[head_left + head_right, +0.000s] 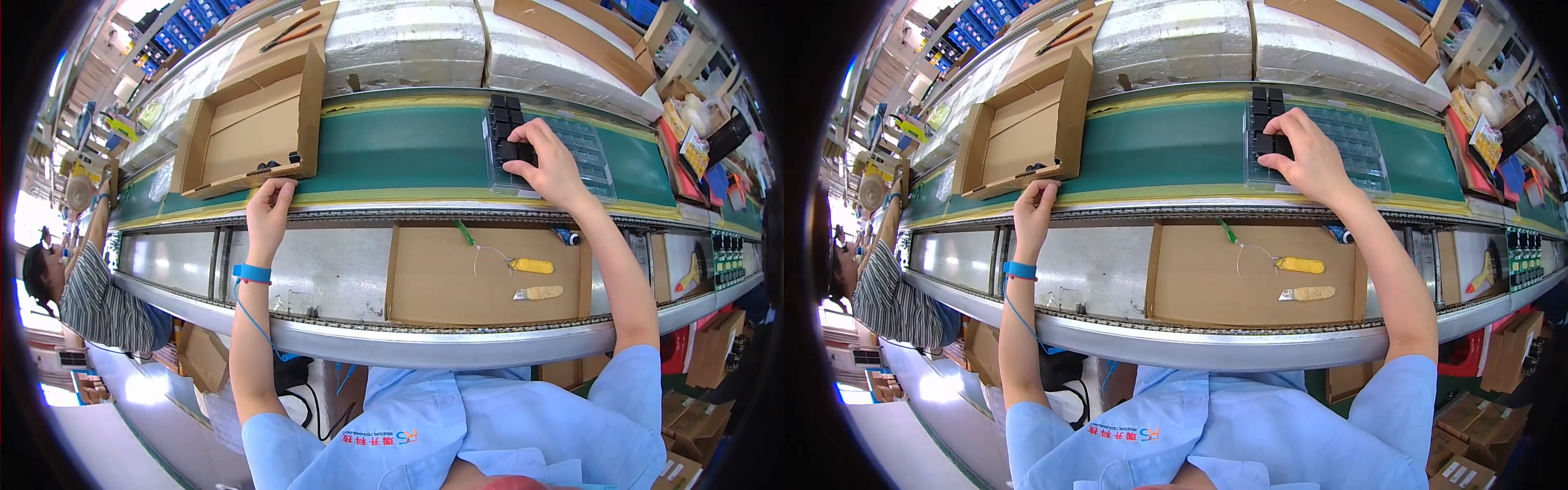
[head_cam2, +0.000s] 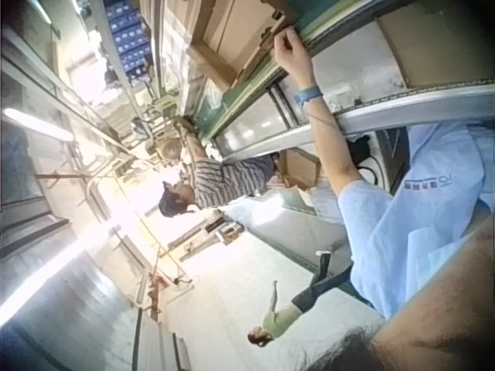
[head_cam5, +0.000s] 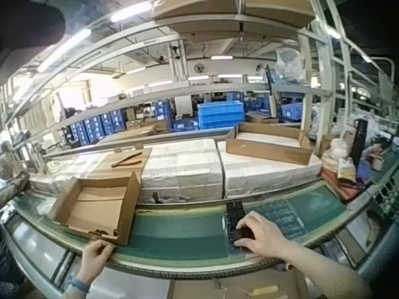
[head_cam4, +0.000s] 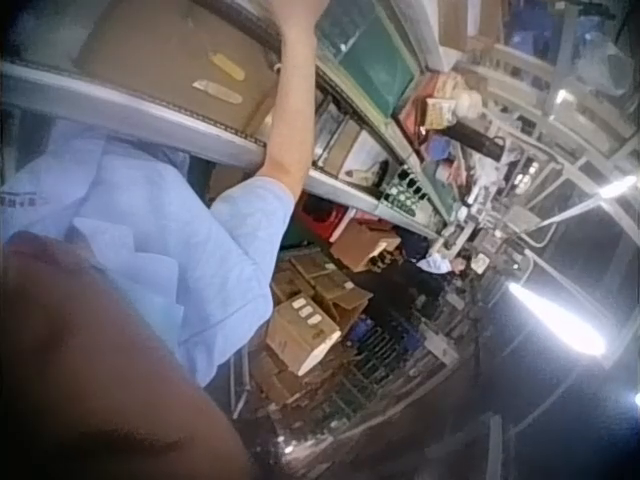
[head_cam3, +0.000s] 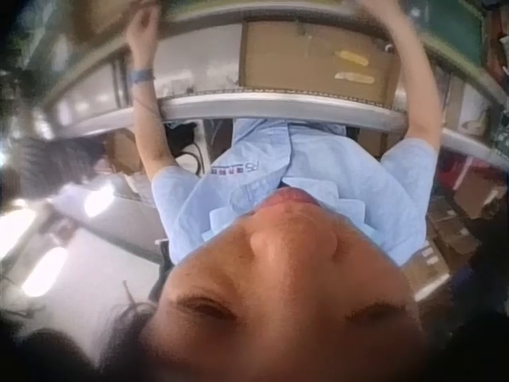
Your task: The person assembles electronic components onto printed circuit boards by hand, taking electronic capacitors and black components from plastic trays and a packaging box and inserting them into the boards.
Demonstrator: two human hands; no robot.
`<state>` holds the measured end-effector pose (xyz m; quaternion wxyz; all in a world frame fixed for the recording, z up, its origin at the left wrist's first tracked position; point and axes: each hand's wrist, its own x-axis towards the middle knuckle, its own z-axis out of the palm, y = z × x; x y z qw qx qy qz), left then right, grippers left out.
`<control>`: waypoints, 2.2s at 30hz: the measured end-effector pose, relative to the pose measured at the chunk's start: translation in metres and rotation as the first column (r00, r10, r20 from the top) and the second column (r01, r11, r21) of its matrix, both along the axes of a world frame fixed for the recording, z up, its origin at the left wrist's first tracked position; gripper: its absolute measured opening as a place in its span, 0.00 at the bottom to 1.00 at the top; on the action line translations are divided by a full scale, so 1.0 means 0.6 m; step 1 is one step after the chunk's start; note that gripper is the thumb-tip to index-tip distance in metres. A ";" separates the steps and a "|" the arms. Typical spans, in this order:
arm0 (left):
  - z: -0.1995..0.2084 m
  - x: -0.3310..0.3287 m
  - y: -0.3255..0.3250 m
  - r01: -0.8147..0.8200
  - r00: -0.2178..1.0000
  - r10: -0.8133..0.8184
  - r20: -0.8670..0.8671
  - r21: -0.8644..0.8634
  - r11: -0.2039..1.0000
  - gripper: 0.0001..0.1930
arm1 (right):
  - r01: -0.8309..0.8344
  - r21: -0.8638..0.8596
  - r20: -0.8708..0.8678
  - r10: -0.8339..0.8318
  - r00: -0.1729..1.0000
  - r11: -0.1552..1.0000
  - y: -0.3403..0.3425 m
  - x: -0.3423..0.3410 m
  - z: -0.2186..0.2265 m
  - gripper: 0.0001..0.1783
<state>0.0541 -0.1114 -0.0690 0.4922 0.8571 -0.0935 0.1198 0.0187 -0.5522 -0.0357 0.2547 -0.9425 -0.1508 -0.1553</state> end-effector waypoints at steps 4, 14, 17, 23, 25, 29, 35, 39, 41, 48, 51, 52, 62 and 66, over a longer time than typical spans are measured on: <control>0.000 -0.001 0.004 0.002 1.000 -0.002 -0.001 0.003 1.000 0.09 | -0.013 0.341 -0.115 0.055 0.992 0.940 -0.011 0.005 -0.010 0.18; 0.006 -0.002 0.002 0.011 1.000 -0.011 -0.002 0.028 1.000 0.09 | 0.158 0.943 -0.060 0.316 0.947 -0.293 -0.129 0.034 -0.027 0.18; 0.005 -0.007 -0.001 -0.023 1.000 0.022 -0.016 -0.029 0.999 0.08 | 0.174 0.907 -0.053 0.306 0.951 -0.384 -0.148 0.036 -0.033 0.18; 0.099 -0.030 -0.155 0.183 0.920 -0.225 0.322 0.155 0.971 0.04 | 0.178 0.960 -0.098 0.337 0.936 -0.216 -0.129 0.035 -0.030 0.12; 0.122 -0.016 -0.252 0.274 0.863 -0.355 0.360 0.257 0.927 0.07 | 0.139 0.980 -0.096 0.276 0.956 -0.142 -0.126 0.033 -0.026 0.11; 0.091 0.032 -0.404 0.348 0.754 -0.535 0.380 0.459 0.817 0.22 | 0.112 0.986 -0.076 0.269 0.960 -0.123 -0.120 0.032 -0.025 0.13; 0.061 0.047 -0.487 0.407 0.743 -0.620 0.252 0.565 0.717 0.23 | 0.134 0.986 -0.102 0.276 0.956 -0.100 -0.116 0.028 -0.022 0.15; 0.069 0.060 -0.485 0.455 0.796 -0.592 0.126 0.521 0.722 0.21 | 0.129 0.991 -0.108 0.326 0.939 -0.043 -0.110 0.028 -0.022 0.16; 0.077 0.074 -0.485 0.564 0.781 -0.625 -0.007 0.439 0.700 0.20 | 0.129 0.991 -0.115 0.324 0.939 -0.021 -0.108 0.026 -0.020 0.16; 0.131 0.067 -0.430 0.210 0.827 -0.411 0.384 0.468 0.859 0.17 | 0.126 0.992 -0.111 0.336 0.935 -0.023 -0.112 0.028 -0.026 0.16; 0.116 0.064 -0.367 -0.013 0.863 -0.283 0.417 0.580 0.814 0.17 | 0.095 0.995 -0.096 0.348 0.933 0.019 -0.113 0.033 -0.027 0.16; 0.105 0.064 -0.350 -0.045 0.880 -0.247 0.406 0.589 0.807 0.17 | 0.094 0.995 -0.098 0.348 0.933 0.028 -0.112 0.036 -0.027 0.16; 0.042 0.018 -0.288 -0.089 0.974 -0.031 0.223 0.506 0.858 0.18 | 0.120 0.987 -0.150 0.324 0.934 0.109 -0.111 0.030 -0.025 0.17; 0.039 0.013 -0.278 -0.092 0.971 -0.028 0.236 0.482 0.872 0.18 | 0.117 0.985 -0.154 0.332 0.930 0.131 -0.110 0.028 -0.022 0.18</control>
